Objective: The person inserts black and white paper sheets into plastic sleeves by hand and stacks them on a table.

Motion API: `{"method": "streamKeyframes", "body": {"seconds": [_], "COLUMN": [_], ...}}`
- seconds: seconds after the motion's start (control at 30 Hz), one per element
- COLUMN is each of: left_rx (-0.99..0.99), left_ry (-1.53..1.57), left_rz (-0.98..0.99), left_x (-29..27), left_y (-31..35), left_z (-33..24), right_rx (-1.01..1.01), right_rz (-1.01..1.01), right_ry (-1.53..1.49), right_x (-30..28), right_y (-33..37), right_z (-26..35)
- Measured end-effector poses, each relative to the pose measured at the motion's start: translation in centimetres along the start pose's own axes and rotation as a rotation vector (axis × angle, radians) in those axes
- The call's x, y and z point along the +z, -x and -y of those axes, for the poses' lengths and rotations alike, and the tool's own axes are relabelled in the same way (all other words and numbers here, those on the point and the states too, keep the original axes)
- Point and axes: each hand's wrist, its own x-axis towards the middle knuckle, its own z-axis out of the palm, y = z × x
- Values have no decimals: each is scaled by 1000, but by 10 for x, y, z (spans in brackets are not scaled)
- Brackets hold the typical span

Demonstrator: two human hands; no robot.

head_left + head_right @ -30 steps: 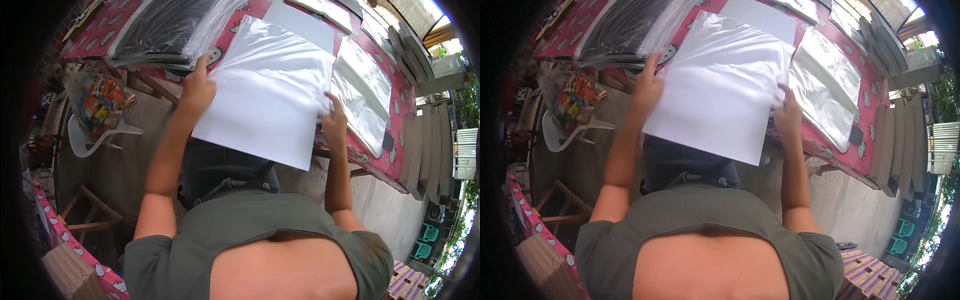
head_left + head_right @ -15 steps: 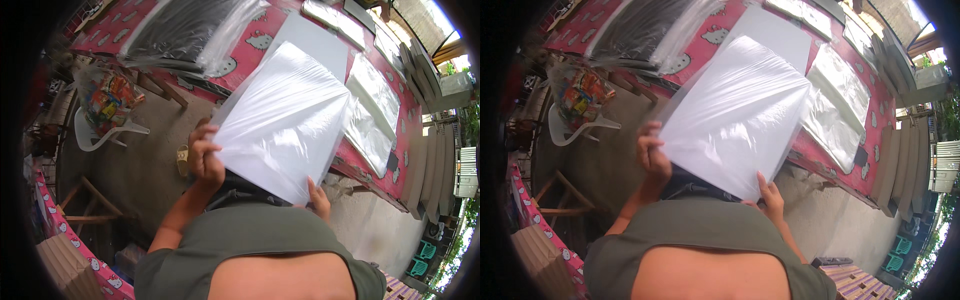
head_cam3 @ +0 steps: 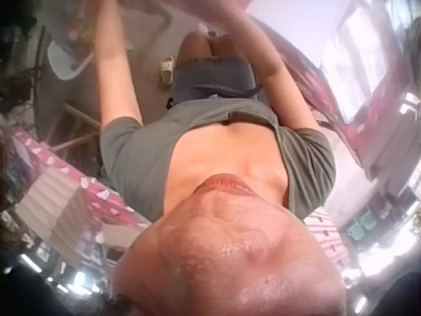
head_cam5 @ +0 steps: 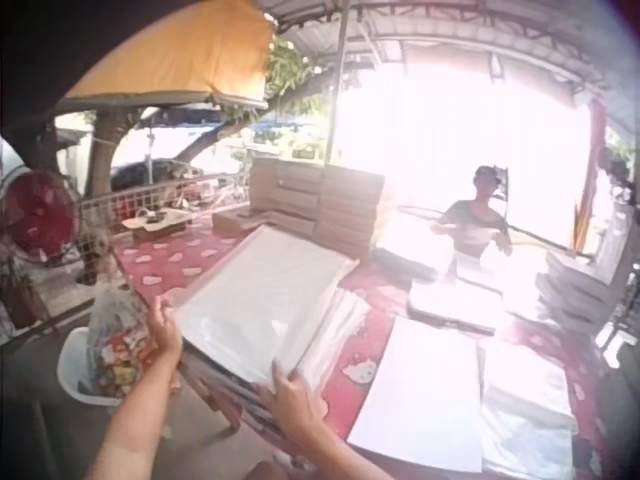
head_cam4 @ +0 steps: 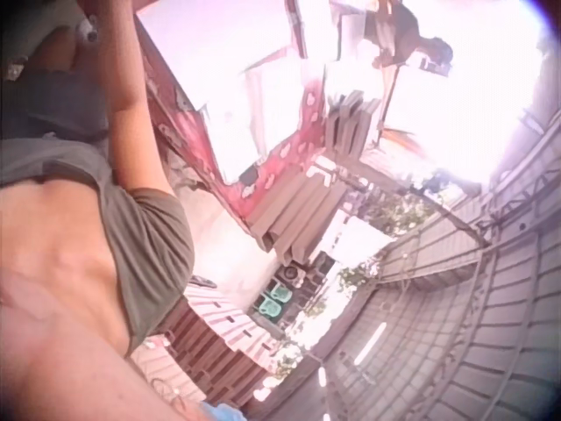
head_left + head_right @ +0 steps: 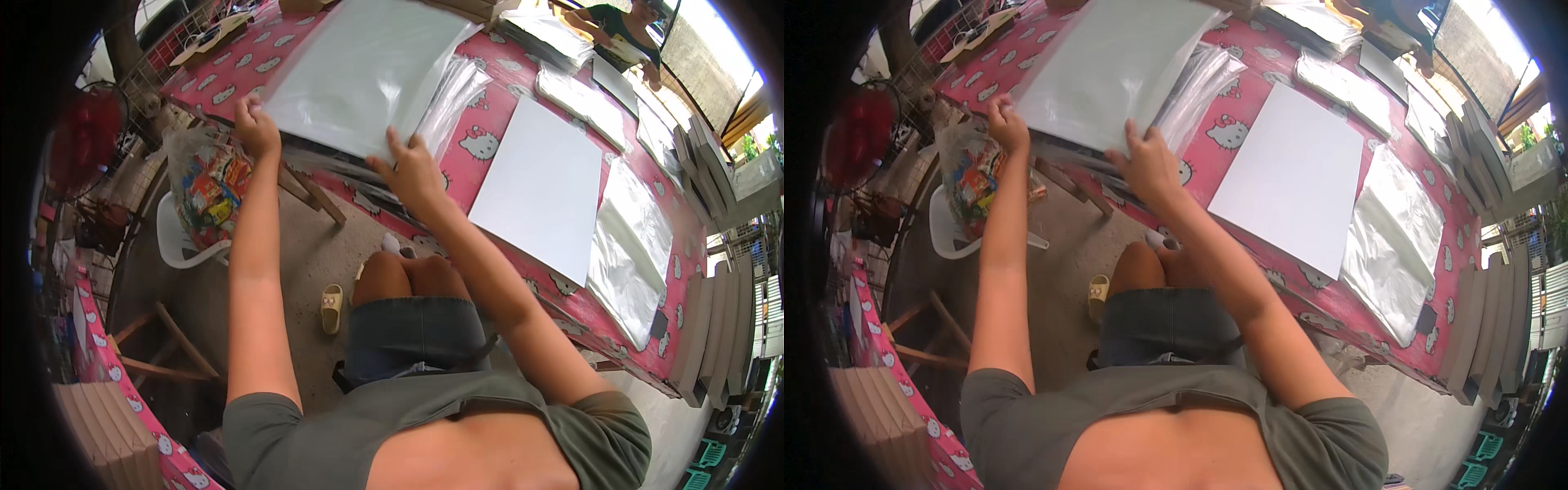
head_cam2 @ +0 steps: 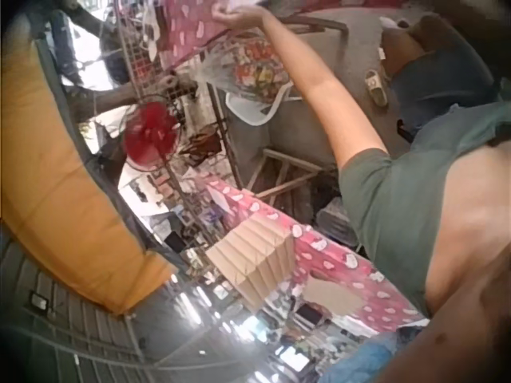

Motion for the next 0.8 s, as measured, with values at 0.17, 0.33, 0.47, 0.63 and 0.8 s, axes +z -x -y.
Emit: {"method": "streamKeyframes", "body": {"seconds": [0.17, 0.33, 0.47, 0.63, 0.8], "left_rx": [-230, -292, 129, 296, 105], "left_ry": [-345, -184, -210, 5, -175], "left_rz": [103, -483, 331, 400, 177], "left_x": [-8, -5, 5, -3, -6], "left_y": [32, 34, 101, 104, 111], "left_z": [54, 6, -103, -40, -105], "right_rx": [104, -55, -51, -246, 626], "right_rz": [127, -24, -124, -249, -170], "right_ry": [35, 101, 271, 48, 481], "right_x": [19, 8, 3, -94, -275], "right_y": [4, 10, 20, 80, 198], "right_z": [4, -3, -31, -44, -207]}}
